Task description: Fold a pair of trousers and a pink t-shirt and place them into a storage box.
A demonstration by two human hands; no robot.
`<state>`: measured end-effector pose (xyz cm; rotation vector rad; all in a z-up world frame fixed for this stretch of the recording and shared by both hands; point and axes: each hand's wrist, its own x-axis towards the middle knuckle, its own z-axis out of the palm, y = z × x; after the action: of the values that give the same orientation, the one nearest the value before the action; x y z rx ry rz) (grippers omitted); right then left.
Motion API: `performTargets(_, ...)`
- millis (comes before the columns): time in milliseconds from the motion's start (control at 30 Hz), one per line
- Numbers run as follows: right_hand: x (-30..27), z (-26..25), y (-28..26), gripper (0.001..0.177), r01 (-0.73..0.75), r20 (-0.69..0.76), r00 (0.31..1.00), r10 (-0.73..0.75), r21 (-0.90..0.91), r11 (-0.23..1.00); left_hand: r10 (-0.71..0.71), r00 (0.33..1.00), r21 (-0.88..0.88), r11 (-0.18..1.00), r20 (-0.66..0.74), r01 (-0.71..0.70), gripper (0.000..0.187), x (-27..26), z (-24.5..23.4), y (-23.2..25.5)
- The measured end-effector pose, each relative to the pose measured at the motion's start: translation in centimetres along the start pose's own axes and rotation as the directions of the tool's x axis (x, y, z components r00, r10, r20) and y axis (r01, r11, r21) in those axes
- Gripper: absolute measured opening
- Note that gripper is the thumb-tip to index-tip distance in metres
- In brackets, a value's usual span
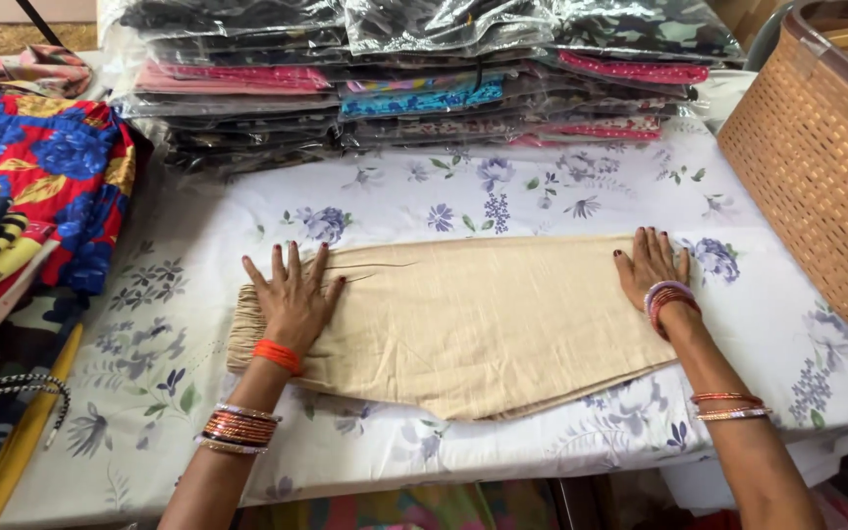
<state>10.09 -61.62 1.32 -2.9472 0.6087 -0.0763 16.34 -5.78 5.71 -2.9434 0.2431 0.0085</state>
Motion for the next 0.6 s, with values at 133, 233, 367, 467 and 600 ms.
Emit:
performTargets(133, -1.3, 0.8, -4.5, 0.076, -0.019, -0.151, 0.988, -0.041, -0.381, 0.925, 0.063, 0.990, 0.299, 0.954, -0.129, -0.021, 0.073, 1.3, 1.4, 4.5)
performTargets(233, -4.7, 2.6, -12.2, 0.085, 0.277, -0.137, 0.942, -0.308, -0.202, 0.939, 0.221, 0.883, -0.187, 0.929, -0.414, -0.320, 0.078, 0.2, 2.6, 11.3)
performTargets(367, -12.9, 2.2, -20.4, 0.074, 0.575, 0.050, 0.814, -0.579, 0.079, 0.815, 0.387, 0.806, -0.364, 0.744, -0.448, -0.560, 0.088, -4.3, 5.7, 15.9)
performTargets(467, -15.4, 1.4, -19.2, 0.076, 0.708, 0.106, 0.704, -0.703, -0.021, 0.706, 0.490, 0.723, -0.300, 0.684, -0.486, -0.665, 0.088, -10.1, 3.9, 12.2)
performTargets(600, -17.6, -3.2, -13.6, 0.089, 0.593, 0.231, 0.792, -0.565, -0.070, 0.803, 0.498, 0.728, -0.250, 0.716, -0.470, -0.652, 0.084, -14.8, 1.5, 6.9)
